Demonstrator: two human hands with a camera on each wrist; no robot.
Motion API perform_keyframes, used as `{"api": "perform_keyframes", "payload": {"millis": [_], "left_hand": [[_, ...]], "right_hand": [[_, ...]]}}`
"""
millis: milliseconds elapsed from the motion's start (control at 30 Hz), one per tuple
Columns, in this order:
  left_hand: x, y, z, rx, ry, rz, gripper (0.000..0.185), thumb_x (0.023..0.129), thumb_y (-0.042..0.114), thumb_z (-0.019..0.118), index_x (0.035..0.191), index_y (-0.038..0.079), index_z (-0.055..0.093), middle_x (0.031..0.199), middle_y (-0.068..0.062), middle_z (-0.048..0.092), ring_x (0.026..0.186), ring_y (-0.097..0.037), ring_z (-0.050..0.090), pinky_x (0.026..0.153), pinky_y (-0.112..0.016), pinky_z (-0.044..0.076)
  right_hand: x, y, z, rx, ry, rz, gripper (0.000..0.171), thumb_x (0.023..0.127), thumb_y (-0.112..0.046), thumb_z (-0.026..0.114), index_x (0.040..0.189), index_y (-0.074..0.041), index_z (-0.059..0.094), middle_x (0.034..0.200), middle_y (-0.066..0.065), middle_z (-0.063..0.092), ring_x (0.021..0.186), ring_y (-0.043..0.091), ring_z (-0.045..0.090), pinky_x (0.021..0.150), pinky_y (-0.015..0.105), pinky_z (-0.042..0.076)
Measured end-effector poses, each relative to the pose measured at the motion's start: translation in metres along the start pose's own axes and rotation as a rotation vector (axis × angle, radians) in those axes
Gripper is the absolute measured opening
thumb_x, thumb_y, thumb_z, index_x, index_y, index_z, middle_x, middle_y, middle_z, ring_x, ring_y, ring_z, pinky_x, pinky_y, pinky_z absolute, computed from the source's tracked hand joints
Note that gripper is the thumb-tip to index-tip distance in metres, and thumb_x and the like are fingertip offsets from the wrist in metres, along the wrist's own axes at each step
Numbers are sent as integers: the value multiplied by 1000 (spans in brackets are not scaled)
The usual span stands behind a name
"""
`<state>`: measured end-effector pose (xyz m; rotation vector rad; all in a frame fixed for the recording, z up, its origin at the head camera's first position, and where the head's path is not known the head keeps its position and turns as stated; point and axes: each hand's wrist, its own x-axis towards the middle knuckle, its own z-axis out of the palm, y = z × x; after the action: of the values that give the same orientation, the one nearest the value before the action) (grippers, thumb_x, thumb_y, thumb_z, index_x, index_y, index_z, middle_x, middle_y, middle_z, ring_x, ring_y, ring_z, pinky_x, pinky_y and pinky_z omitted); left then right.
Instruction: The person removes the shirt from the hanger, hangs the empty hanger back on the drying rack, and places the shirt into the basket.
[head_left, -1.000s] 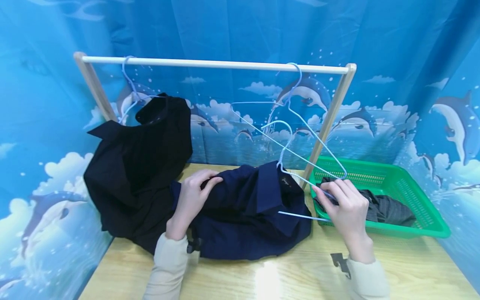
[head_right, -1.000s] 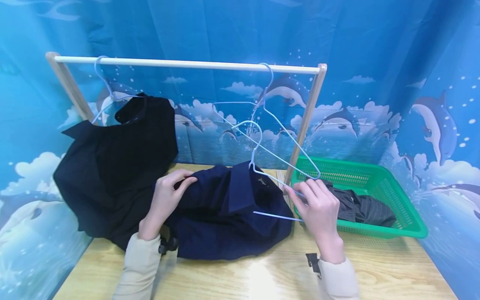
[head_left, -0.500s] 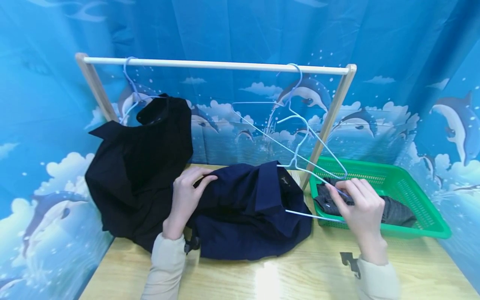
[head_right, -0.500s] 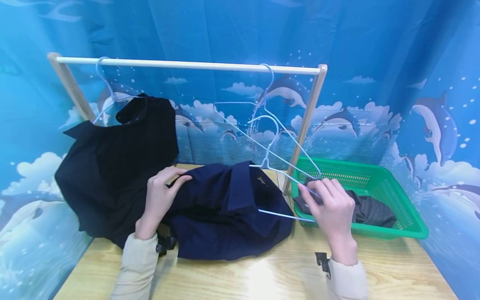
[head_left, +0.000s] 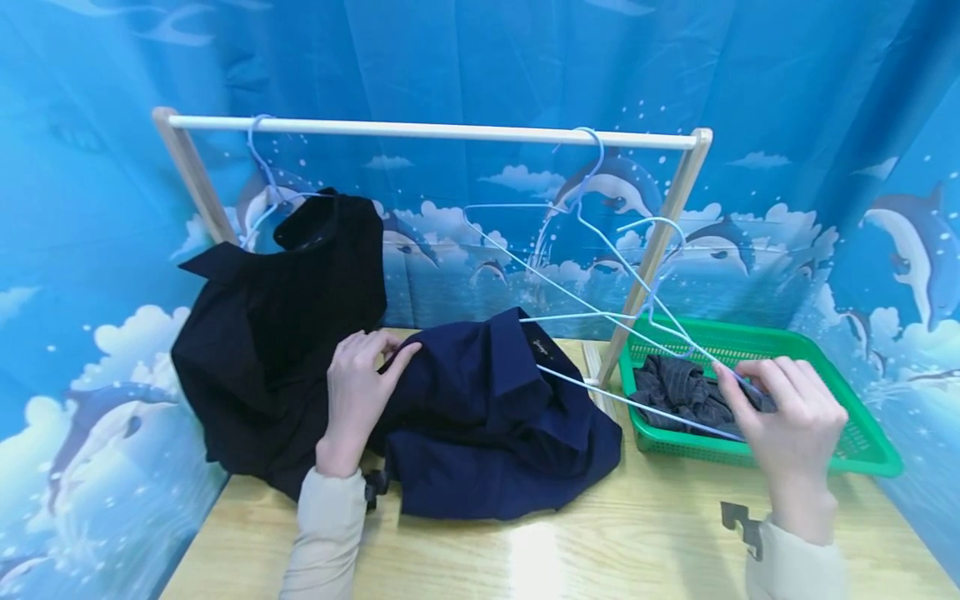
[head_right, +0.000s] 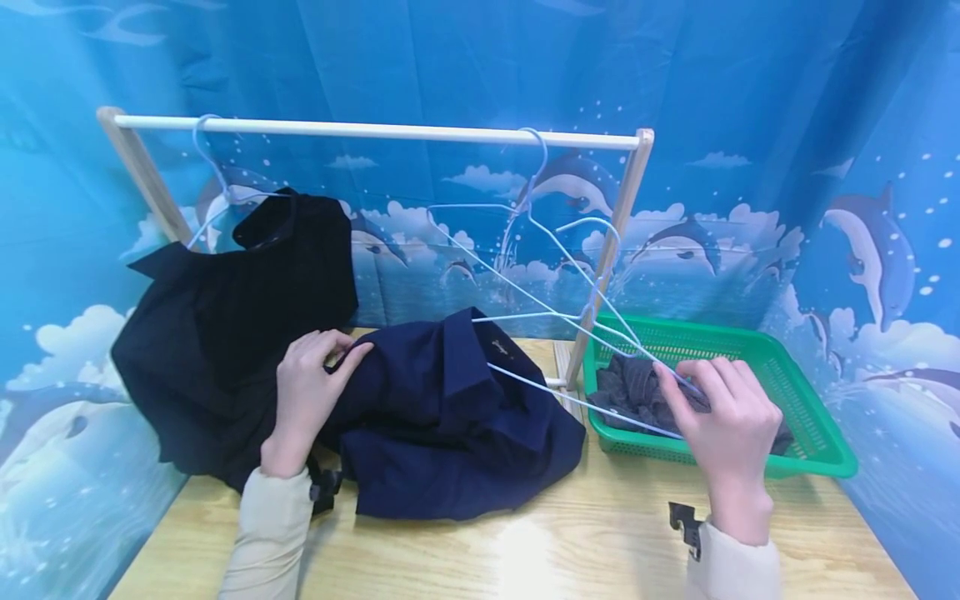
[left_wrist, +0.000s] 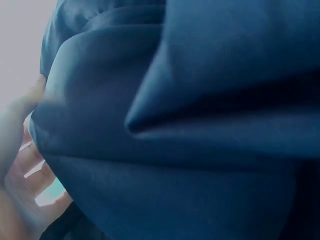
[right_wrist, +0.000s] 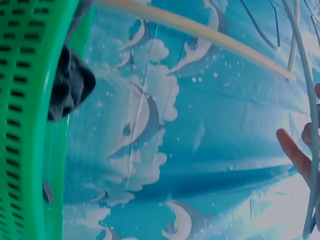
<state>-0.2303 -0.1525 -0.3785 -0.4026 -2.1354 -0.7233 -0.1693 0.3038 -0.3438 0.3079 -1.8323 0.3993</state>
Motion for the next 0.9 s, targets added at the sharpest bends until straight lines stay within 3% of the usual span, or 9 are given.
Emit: {"api": "perform_keyframes", "payload": {"millis": [200,367,433,600,767,900], "left_hand": [[-1,3,6,50,-23,58,25,88,28,81,80,7,69,65,-4,57,62,-24,54,92,-51,51],[-3,5,11,40,-41,77,24,90,26,79,80,7,68,67,-3,59,62,-22,54,92,-50,51],[-3,5,12,36,-44,73,23,90,26,79,81,8,68,69,-4,61,63,-22,55,91,-50,51],[-4,9,13,42,-77,53,21,91,27,78,84,9,69,75,-5,66,67,-22,59,90,-49,52],[-4,12,13,49,-87,56,20,92,26,78,85,9,69,77,-4,68,69,-22,61,88,-49,52],[-3,14,13,48,-80,70,21,91,27,78,85,9,69,77,-5,68,69,-23,62,85,-47,52]], "right_hand": [[7,-1,-10,-32,39,10,62,96,-50,63,69,5,66,58,19,57,54,36,47,70,9,22],[7,8,-19,-69,62,43,62,96,-50,64,71,7,67,60,22,58,55,37,47,65,13,25],[5,12,-21,-82,69,56,62,96,-49,64,73,8,67,62,23,59,56,37,47,62,21,27],[7,7,-19,-83,73,49,61,96,-49,64,73,7,67,62,22,59,56,38,49,62,20,27],[9,-6,-11,-48,73,22,62,96,-51,64,71,6,67,61,20,60,54,37,49,66,12,24],[8,-15,-2,-17,63,4,60,96,-50,64,70,4,68,61,18,61,53,36,50,63,15,26]]}}
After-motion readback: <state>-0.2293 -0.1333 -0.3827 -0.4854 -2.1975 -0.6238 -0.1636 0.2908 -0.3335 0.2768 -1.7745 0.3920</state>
